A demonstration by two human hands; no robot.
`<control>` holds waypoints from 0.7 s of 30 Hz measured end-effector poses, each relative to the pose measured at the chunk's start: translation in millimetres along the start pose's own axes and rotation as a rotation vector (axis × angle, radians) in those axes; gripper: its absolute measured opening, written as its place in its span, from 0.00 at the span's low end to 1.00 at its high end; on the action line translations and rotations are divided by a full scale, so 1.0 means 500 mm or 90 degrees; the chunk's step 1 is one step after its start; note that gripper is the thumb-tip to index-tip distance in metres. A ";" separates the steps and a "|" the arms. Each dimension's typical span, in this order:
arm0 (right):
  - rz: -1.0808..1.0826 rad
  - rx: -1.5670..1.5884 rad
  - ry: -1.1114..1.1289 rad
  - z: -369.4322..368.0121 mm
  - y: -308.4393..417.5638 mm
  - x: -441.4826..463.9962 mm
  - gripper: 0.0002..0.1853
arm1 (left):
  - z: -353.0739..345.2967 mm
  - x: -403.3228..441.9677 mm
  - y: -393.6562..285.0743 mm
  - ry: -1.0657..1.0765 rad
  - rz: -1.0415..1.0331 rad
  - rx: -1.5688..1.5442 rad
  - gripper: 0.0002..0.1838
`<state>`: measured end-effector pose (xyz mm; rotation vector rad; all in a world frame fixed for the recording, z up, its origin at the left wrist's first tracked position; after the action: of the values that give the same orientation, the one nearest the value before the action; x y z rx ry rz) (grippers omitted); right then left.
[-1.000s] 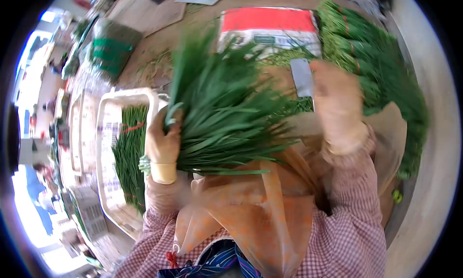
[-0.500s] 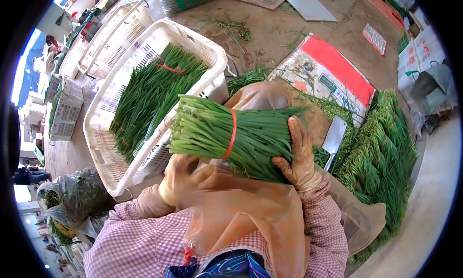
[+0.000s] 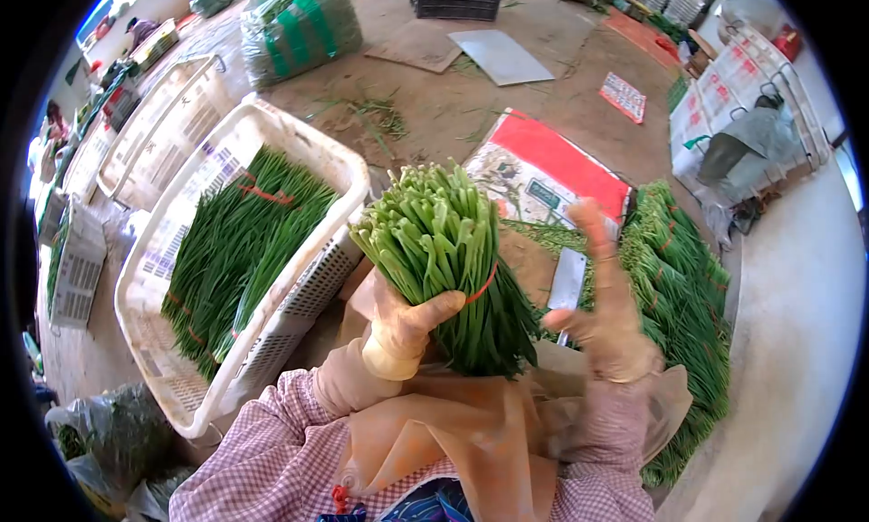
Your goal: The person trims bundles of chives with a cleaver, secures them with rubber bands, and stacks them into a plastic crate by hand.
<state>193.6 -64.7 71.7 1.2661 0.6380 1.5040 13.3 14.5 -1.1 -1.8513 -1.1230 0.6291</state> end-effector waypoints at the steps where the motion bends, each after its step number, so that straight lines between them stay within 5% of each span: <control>1: -0.018 0.046 0.030 -0.041 -0.047 -0.019 0.60 | -0.009 0.011 0.003 0.031 0.003 0.007 0.43; 5: -0.111 0.274 0.029 -0.162 -0.154 -0.082 0.66 | -0.039 0.014 0.002 0.006 0.036 -0.068 0.42; 9: -0.105 0.249 0.041 -0.163 -0.142 -0.071 0.62 | -0.034 0.024 0.005 0.068 0.055 -0.097 0.45; 12: -0.121 0.324 -0.047 -0.144 -0.156 -0.072 0.62 | -0.037 0.022 0.012 0.091 0.042 0.072 0.57; 14: -0.085 0.228 0.047 -0.130 -0.146 -0.074 0.63 | -0.041 0.018 0.026 0.087 0.083 0.083 0.57; 16: -0.164 0.090 0.178 -0.090 -0.097 -0.051 0.55 | -0.046 0.018 0.032 0.089 0.115 0.070 0.57; 17: -0.078 -0.040 0.156 -0.044 -0.048 -0.020 0.48 | -0.048 0.017 0.038 0.085 0.140 0.057 0.57; 18: -0.149 -0.004 -0.030 0.011 -0.049 -0.031 0.40 | -0.052 0.018 0.046 0.092 0.143 0.052 0.57; 19: -0.070 0.034 -0.179 0.051 -0.006 0.003 0.29 | -0.052 0.017 0.051 0.087 0.120 0.064 0.57; 21: 0.031 -0.074 -0.120 0.074 0.065 0.051 0.24 | -0.062 0.014 0.056 0.089 0.074 0.070 0.55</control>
<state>218.3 -60.0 121.3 1.3216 0.3938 1.4193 52.9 1.5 -9.3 -1.8443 -0.8779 0.6044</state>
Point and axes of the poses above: each hand's wrist, its own x-axis towards the middle knuckle, its own z-axis out of the back of the hand, y = z × x, the point moved 7 cm from there along x, towards the middle knuckle, and after that the axes turned 12 degrees about z, right-handed, at the moved point
